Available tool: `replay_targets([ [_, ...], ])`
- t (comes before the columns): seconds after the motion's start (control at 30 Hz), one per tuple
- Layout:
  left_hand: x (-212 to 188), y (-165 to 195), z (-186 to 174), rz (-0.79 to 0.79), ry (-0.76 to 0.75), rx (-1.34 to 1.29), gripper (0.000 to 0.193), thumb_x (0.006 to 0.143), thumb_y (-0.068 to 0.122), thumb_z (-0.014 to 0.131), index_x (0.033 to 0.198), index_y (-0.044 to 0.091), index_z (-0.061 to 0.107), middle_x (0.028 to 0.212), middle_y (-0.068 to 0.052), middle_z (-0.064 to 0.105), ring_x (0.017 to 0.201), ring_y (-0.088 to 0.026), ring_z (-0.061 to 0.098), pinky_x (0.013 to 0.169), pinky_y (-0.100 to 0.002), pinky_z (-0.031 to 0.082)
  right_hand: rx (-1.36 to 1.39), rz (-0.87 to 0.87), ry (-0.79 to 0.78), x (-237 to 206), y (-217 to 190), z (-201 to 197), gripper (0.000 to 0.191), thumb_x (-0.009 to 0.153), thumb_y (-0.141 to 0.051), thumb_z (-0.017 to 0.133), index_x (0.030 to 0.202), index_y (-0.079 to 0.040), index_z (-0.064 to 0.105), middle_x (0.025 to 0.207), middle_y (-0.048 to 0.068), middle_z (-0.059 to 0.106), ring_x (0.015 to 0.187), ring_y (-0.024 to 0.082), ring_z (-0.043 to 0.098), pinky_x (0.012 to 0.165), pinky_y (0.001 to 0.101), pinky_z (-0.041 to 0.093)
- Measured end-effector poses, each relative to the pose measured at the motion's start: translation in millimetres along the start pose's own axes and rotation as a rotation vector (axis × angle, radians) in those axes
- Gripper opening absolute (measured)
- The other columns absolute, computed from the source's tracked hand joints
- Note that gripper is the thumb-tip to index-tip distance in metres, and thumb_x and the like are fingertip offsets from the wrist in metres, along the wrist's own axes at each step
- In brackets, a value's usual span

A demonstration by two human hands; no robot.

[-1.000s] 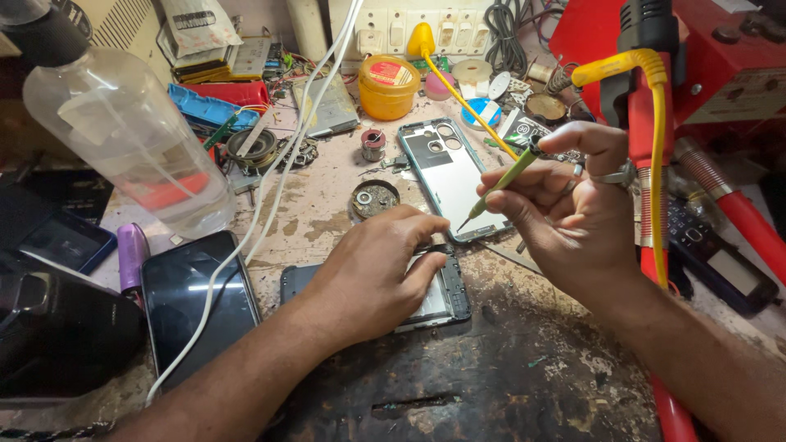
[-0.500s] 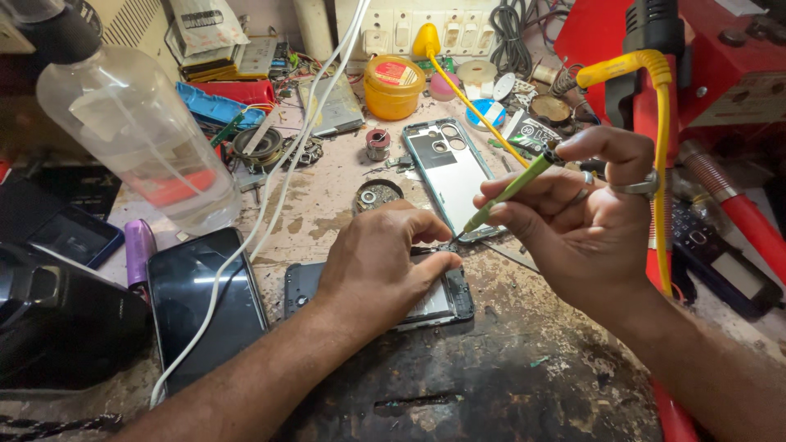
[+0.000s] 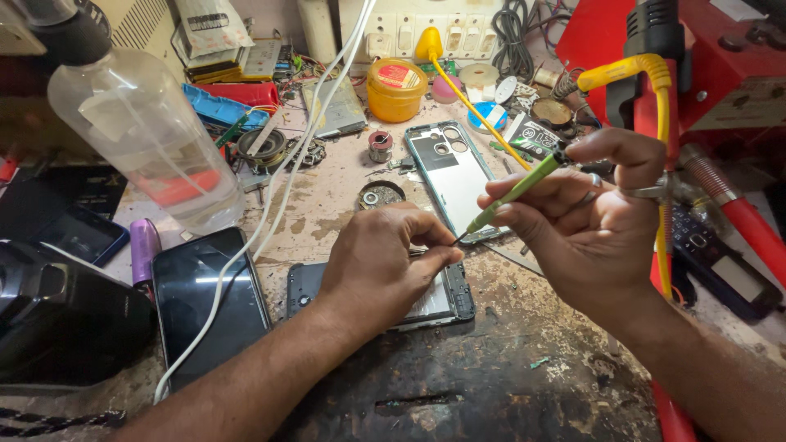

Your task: The person uses a precision screwdriver to remove screws from a disassembled smartphone, then uses tweezers to lift and reposition a small internal component. They apply a green adhesive or sealant along the edge of the phone's frame and finally place the back cover onto the device.

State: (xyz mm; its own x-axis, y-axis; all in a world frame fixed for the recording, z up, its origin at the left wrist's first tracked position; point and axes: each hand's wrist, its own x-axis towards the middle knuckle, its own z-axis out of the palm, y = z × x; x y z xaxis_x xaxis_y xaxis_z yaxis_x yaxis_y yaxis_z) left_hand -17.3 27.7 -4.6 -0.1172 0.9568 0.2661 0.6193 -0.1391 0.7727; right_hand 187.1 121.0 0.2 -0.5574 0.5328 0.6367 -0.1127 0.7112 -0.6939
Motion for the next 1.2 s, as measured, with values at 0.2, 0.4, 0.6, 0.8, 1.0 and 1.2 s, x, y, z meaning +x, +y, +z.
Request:
replay_targets([
  [0.2, 1.3, -3.5, 0.4, 0.01, 0.015, -0.031, 0.015, 0.077, 0.028, 0.084, 0.083, 0.014, 0.082, 0.08, -0.003, 0.078, 0.07, -0.016, 0.073, 0.064, -0.035, 0.056, -0.072, -0.046, 0.004, 2.1, -3.4, -1.9, 0.059, 0.104, 0.009, 0.068, 0.136, -0.013, 0.023, 0.107, 0.024, 0.075, 0.104, 0.027, 0.079, 0.092, 0.0353, 0.066],
  [0.4, -0.1, -2.9, 0.1, 0.035, 0.018, -0.053, 0.015, 0.077, 0.027, 0.084, 0.083, 0.013, 0.081, 0.081, -0.003, 0.078, 0.067, -0.015, 0.072, 0.062, -0.033, 0.056, -0.105, -0.052, 0.042, -1.7, -3.1, -0.6, 0.064, 0.099, 0.004, 0.076, 0.135, -0.013, 0.027, 0.1, 0.02, 0.073, 0.1, 0.023, 0.079, 0.089, 0.0324, 0.069],
  [0.6, -1.8, 1.2, 0.8, 0.002, -0.004, -0.055, 0.013, 0.08, 0.025, 0.083, 0.085, 0.013, 0.082, 0.081, -0.003, 0.078, 0.062, -0.015, 0.068, 0.059, -0.034, 0.054, -0.071, -0.056, 0.072, -0.4, -7.2, 3.6, 0.066, 0.097, 0.003, 0.079, 0.136, -0.013, 0.028, 0.101, 0.017, 0.069, 0.098, 0.02, 0.076, 0.088, 0.0304, 0.067],
  [0.8, 0.8, -2.2, 1.4, 0.002, -0.008, -0.054, 0.012, 0.081, 0.026, 0.082, 0.085, 0.014, 0.082, 0.082, -0.002, 0.079, 0.066, -0.013, 0.071, 0.061, -0.033, 0.055, -0.14, -0.073, 0.028, 3.5, -13.5, 5.6, 0.064, 0.093, 0.004, 0.074, 0.131, -0.014, 0.025, 0.116, 0.017, 0.06, 0.107, 0.024, 0.075, 0.089, 0.034, 0.068],
  [1.0, -0.4, -3.5, 2.3, 0.091, 0.025, -0.059, 0.011, 0.08, 0.024, 0.083, 0.085, 0.014, 0.082, 0.082, -0.003, 0.079, 0.067, -0.012, 0.071, 0.063, -0.033, 0.055, -0.103, -0.09, -0.002, 0.6, -8.8, 2.0, 0.068, 0.098, 0.004, 0.076, 0.135, -0.017, 0.023, 0.106, 0.015, 0.068, 0.101, 0.022, 0.077, 0.088, 0.0327, 0.067],
  [1.2, -0.4, 0.2, 0.0, 0.01, -0.021, -0.04, 0.011, 0.08, 0.025, 0.083, 0.085, 0.016, 0.082, 0.082, -0.001, 0.079, 0.061, -0.015, 0.068, 0.06, -0.035, 0.054, -0.015, -0.058, -0.045, -4.7, -3.2, 3.2, 0.071, 0.098, 0.009, 0.072, 0.14, -0.018, 0.023, 0.111, 0.018, 0.072, 0.107, 0.025, 0.077, 0.094, 0.0373, 0.068],
])
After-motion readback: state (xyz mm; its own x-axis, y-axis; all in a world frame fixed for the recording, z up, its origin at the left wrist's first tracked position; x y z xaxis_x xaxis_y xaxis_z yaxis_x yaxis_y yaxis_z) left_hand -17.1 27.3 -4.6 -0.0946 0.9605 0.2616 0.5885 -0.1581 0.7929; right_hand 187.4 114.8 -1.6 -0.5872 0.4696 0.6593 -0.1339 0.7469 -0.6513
